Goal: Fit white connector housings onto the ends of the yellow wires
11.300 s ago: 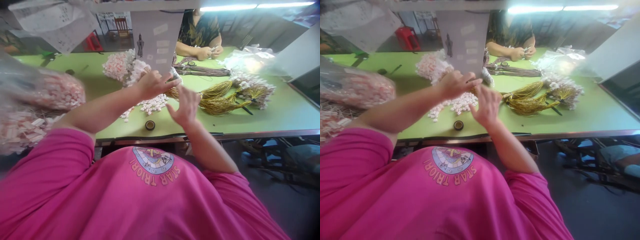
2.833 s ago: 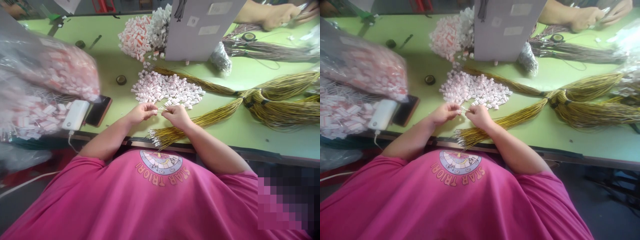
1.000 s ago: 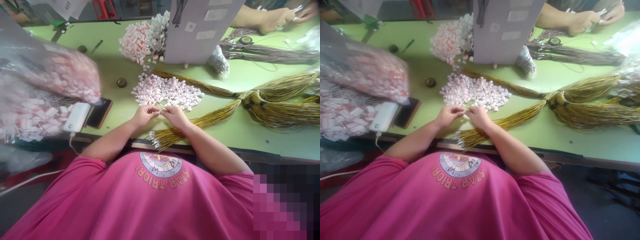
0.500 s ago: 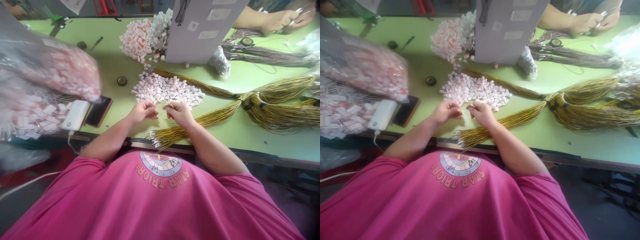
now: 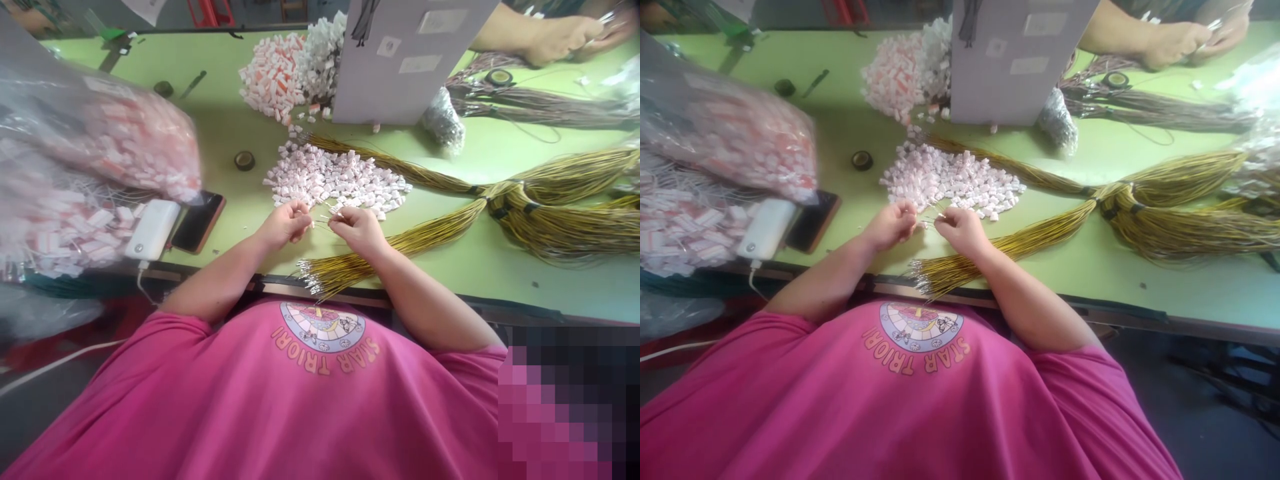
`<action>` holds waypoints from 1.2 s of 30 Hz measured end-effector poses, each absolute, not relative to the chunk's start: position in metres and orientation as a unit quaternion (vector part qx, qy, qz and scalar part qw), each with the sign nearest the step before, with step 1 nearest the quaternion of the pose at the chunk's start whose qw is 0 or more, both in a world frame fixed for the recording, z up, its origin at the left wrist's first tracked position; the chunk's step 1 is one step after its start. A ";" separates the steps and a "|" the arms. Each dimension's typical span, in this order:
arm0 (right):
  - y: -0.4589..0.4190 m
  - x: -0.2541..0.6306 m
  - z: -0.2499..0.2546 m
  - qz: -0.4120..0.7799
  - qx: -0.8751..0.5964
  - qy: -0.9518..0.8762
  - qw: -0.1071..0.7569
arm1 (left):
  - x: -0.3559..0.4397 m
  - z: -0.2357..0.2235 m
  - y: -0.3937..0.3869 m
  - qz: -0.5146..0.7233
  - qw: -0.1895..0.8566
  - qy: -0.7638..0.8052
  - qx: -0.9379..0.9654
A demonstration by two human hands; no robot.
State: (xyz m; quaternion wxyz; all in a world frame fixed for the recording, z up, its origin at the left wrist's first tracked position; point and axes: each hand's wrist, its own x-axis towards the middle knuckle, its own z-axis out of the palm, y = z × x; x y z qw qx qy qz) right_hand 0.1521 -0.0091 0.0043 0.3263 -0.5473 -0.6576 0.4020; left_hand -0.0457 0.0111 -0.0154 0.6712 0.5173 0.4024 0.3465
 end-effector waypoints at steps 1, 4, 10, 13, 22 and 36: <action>-0.009 0.152 0.005 0.408 -0.550 -0.651 0.327 | -0.046 -0.016 0.011 0.347 0.669 0.403 0.519; -0.008 0.153 0.005 0.418 -0.549 -0.647 0.323 | -0.046 -0.016 0.011 0.336 0.681 0.402 0.512; -0.012 0.151 0.003 0.383 -0.546 -0.681 0.303 | -0.044 -0.013 0.010 0.308 0.716 0.423 0.462; -0.012 0.150 0.003 0.370 -0.546 -0.689 0.300 | -0.044 -0.015 0.010 0.325 0.709 0.427 0.458; -0.011 0.150 0.003 0.361 -0.572 -0.669 0.308 | -0.046 -0.018 0.011 0.315 0.681 0.425 0.507; -0.011 0.152 -0.003 0.364 -0.553 -0.691 0.288 | -0.042 -0.019 0.010 0.327 0.689 0.414 0.497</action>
